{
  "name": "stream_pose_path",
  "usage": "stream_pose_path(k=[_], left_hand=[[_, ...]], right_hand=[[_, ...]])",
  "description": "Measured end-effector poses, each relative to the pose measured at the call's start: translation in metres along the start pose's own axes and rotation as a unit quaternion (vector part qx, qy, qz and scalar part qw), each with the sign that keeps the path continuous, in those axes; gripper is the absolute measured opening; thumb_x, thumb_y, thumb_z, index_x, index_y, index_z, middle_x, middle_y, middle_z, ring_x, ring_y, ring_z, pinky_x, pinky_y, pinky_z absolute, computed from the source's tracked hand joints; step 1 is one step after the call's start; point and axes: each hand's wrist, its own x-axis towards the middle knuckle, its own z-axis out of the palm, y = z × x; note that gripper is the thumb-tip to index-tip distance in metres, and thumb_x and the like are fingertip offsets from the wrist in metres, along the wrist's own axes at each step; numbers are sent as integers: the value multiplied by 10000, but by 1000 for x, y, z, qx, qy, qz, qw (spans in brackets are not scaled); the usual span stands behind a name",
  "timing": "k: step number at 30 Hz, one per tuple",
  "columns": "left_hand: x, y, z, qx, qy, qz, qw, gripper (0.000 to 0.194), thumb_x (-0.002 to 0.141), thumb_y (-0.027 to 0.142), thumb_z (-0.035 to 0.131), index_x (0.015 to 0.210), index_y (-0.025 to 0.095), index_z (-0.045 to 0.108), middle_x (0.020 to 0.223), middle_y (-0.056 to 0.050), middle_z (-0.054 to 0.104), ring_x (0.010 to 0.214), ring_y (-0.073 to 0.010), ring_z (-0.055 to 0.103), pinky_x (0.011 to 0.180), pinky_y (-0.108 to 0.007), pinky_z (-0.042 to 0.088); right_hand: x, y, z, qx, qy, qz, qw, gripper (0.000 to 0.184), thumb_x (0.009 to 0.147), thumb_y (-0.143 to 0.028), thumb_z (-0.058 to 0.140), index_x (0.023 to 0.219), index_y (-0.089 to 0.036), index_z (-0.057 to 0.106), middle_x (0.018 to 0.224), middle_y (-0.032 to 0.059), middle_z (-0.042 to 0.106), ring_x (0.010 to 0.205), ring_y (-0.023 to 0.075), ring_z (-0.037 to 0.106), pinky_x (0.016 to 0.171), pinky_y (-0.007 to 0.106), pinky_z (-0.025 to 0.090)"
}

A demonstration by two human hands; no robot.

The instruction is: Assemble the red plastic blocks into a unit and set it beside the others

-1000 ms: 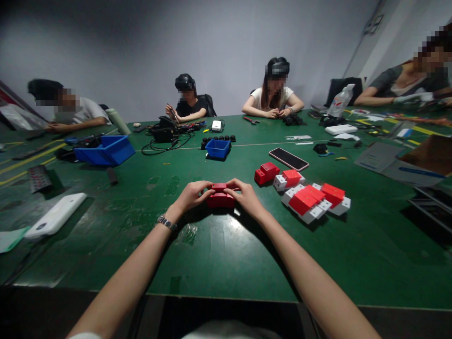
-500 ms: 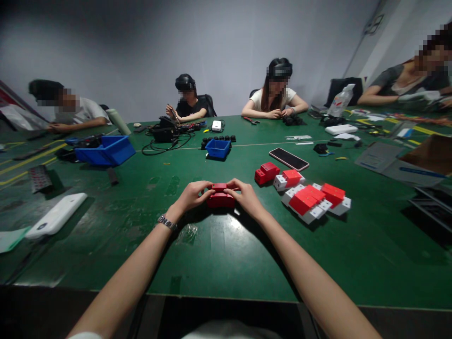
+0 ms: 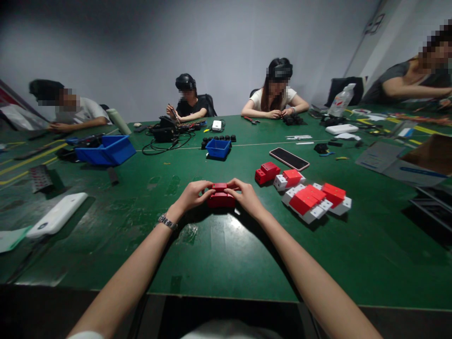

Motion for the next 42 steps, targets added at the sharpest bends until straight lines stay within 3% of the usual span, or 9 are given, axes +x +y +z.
stream_pose_path(k=[42], left_hand=[[0,2,-2,43,-11,21,999,268,897,351,436,970,158,608,882,-84,668,808,-180,621,712,-283,473]], right_hand=[[0,1,0,-7,1,1,1000,220,769,-392,579,829,-183,616,827,32,673,800,182,626,768,329,480]])
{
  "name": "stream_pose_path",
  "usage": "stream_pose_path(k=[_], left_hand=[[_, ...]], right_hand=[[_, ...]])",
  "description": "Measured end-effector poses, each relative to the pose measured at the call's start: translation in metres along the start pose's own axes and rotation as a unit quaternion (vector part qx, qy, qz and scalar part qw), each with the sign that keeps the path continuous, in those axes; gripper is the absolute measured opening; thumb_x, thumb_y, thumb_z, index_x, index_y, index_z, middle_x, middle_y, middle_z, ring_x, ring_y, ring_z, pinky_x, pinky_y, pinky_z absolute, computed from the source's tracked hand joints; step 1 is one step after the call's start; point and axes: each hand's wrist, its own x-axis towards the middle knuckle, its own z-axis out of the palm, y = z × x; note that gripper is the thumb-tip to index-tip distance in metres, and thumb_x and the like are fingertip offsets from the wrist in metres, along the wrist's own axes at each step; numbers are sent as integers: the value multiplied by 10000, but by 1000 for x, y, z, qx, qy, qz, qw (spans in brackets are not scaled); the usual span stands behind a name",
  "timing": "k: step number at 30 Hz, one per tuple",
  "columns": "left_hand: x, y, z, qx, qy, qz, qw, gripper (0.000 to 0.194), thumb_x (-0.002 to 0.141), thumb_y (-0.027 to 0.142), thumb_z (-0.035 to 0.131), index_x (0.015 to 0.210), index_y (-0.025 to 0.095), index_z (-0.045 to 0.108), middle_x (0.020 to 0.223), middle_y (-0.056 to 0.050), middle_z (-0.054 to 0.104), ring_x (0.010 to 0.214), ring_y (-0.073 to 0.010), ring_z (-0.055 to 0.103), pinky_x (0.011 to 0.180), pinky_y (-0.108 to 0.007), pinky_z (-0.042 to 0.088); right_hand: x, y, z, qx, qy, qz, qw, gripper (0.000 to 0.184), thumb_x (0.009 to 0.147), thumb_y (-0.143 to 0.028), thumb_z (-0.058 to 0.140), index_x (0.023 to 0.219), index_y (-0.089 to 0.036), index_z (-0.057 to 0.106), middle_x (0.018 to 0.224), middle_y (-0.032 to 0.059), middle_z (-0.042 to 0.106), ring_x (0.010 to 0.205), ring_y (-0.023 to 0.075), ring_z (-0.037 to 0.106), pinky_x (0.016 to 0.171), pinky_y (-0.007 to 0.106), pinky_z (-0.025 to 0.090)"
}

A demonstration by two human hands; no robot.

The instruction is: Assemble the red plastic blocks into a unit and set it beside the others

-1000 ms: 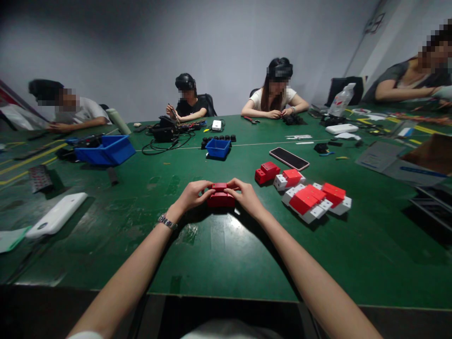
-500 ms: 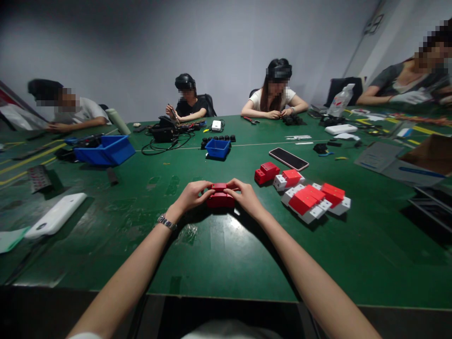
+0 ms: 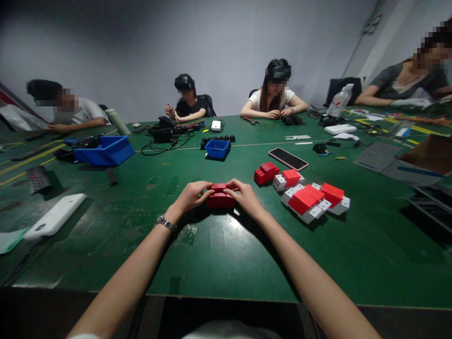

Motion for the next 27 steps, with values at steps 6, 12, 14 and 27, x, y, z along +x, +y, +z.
stream_pose_path(k=[6,12,14,27], left_hand=[[-1,-2,2,-9,-3,-9,1000,280,897,364,435,977,155,602,896,-83,670,807,-185,625,715,-284,478],[-1,-2,2,-25,7,-5,1000,309,896,345,440,1128,168,544,1003,-88,662,905,-188,630,782,-294,488],[-1,-2,1,-25,2,-5,1000,309,899,341,434,1138,173,537,1019,-87,660,921,-188,629,789,-294,489],[0,0,1,-24,-3,-11,1000,271,899,350,435,1066,173,556,957,-70,666,877,-180,630,765,-279,484]], right_hand=[[0,-1,0,0,-1,0,1000,210,773,-385,579,826,-184,614,825,30,673,797,181,629,763,320,477],[-1,0,0,6,-4,-2,1000,214,779,-387,580,826,-180,608,823,29,668,797,174,622,767,311,473],[-1,1,0,6,-4,-2,1000,216,778,-389,581,829,-181,609,820,28,667,795,175,621,767,314,473],[0,1,0,-1,-1,-1,1000,213,772,-386,588,819,-179,604,819,27,669,784,171,621,755,300,470]])
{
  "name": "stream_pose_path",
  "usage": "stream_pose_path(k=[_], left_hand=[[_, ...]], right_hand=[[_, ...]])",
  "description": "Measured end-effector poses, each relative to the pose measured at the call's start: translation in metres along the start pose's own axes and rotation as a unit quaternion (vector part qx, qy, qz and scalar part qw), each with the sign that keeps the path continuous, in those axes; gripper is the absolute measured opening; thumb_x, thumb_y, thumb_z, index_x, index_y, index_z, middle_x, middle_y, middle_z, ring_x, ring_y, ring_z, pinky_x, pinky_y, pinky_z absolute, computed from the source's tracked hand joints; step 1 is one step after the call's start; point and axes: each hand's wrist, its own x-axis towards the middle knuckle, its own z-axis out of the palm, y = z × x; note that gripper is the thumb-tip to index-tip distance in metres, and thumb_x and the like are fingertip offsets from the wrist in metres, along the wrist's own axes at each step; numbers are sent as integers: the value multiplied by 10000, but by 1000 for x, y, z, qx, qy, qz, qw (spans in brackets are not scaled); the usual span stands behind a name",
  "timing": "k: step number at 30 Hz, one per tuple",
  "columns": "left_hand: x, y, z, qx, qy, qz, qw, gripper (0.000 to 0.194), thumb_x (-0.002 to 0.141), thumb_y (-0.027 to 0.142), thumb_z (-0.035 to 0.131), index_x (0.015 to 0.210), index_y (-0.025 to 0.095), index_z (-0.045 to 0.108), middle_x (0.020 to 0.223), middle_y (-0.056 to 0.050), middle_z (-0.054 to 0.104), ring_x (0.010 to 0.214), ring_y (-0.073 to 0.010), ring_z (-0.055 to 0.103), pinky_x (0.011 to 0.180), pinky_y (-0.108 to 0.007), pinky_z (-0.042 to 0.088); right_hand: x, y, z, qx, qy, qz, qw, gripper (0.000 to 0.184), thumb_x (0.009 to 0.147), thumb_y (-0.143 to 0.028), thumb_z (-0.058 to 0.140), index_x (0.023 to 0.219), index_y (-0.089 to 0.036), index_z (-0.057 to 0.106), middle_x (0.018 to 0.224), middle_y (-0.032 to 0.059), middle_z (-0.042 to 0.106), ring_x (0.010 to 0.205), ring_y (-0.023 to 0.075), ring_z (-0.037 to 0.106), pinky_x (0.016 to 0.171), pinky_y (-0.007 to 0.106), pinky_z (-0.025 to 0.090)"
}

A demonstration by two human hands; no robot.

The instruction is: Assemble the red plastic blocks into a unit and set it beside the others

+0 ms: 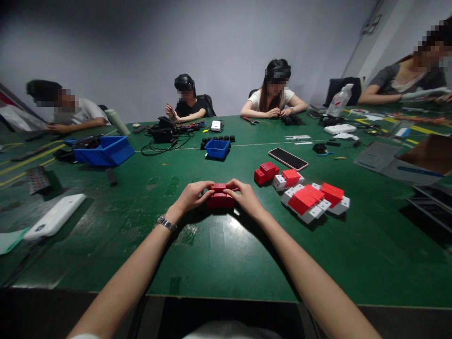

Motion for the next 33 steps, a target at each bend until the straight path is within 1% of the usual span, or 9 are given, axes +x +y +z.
stream_pose_path(k=[15,21,28,33], left_hand=[[-1,0,0,11,-5,3,1000,300,903,353,426,1118,170,529,965,-74,665,860,-180,631,733,-272,482],[-1,-1,0,15,-3,5,1000,304,906,365,421,1113,171,528,976,-70,666,877,-179,632,745,-271,480],[-1,-4,3,29,7,6,1000,299,898,375,438,1092,171,540,955,-68,672,851,-178,639,732,-269,482],[-1,-3,2,26,10,8,1000,294,897,367,445,1099,171,530,923,-59,671,817,-166,638,704,-256,478]], right_hand=[[0,-1,0,2,-1,3,1000,208,772,-381,583,824,-180,604,821,30,672,787,175,624,758,308,472],[0,-2,0,1,-1,1,1000,199,777,-374,582,824,-181,603,821,26,671,787,171,624,758,302,470],[0,-1,0,3,-5,0,1000,188,783,-364,578,830,-183,604,824,27,677,795,174,631,761,303,472],[0,-1,0,1,-4,0,1000,192,781,-366,581,835,-184,605,836,31,678,799,176,632,755,301,474]])
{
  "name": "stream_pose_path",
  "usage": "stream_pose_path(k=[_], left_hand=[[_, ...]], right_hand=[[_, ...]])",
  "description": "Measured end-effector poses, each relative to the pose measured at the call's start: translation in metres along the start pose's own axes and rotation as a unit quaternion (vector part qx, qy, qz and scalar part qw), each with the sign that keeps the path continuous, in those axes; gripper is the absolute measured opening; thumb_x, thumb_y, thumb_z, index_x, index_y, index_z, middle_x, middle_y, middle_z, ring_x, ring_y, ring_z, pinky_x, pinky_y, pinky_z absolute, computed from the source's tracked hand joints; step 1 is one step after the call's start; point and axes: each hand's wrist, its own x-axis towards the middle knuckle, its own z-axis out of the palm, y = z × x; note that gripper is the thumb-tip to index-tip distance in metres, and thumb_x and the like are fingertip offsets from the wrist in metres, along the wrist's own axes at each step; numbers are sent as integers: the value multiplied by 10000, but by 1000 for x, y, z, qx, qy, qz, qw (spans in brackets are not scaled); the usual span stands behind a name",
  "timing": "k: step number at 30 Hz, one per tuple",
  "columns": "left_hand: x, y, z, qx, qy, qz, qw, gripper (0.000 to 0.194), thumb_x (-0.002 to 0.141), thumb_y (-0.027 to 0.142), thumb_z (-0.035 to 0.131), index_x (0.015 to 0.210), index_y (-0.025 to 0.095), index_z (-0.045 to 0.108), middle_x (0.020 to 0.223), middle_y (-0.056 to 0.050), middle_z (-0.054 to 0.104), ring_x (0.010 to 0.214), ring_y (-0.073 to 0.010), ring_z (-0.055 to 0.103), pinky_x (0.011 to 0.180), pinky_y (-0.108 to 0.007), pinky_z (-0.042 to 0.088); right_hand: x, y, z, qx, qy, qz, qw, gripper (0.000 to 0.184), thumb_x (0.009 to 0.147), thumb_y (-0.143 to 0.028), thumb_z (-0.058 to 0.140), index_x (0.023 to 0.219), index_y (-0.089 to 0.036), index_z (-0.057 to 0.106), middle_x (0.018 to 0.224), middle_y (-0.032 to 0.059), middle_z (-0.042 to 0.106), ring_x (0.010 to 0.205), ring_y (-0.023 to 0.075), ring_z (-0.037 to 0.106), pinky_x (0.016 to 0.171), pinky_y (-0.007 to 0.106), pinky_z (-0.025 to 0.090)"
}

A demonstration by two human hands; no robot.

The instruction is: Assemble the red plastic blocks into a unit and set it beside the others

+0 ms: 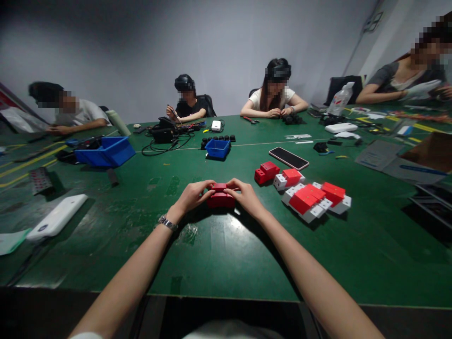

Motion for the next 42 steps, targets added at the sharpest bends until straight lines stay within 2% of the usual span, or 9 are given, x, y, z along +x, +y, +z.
stream_pose_path(k=[7,33,42], left_hand=[[1,1,-2,-6,-8,-1,1000,268,901,367,436,1043,168,545,895,-52,669,807,-162,631,697,-250,469],[0,1,-2,-13,-13,-8,1000,286,905,373,422,1061,167,545,905,-59,670,812,-170,634,691,-257,470],[1,2,-2,-11,-9,-11,1000,273,899,368,431,1040,174,563,898,-58,671,797,-166,632,681,-254,469]], right_hand=[[0,1,0,4,-2,5,1000,205,778,-379,583,827,-182,605,832,30,676,801,175,631,760,300,472],[0,-1,0,7,-1,-3,1000,200,775,-365,583,844,-181,618,832,30,670,807,176,623,791,325,474],[-1,-1,1,21,3,-1,1000,214,776,-350,575,919,-193,604,891,35,666,841,175,623,799,329,475]])
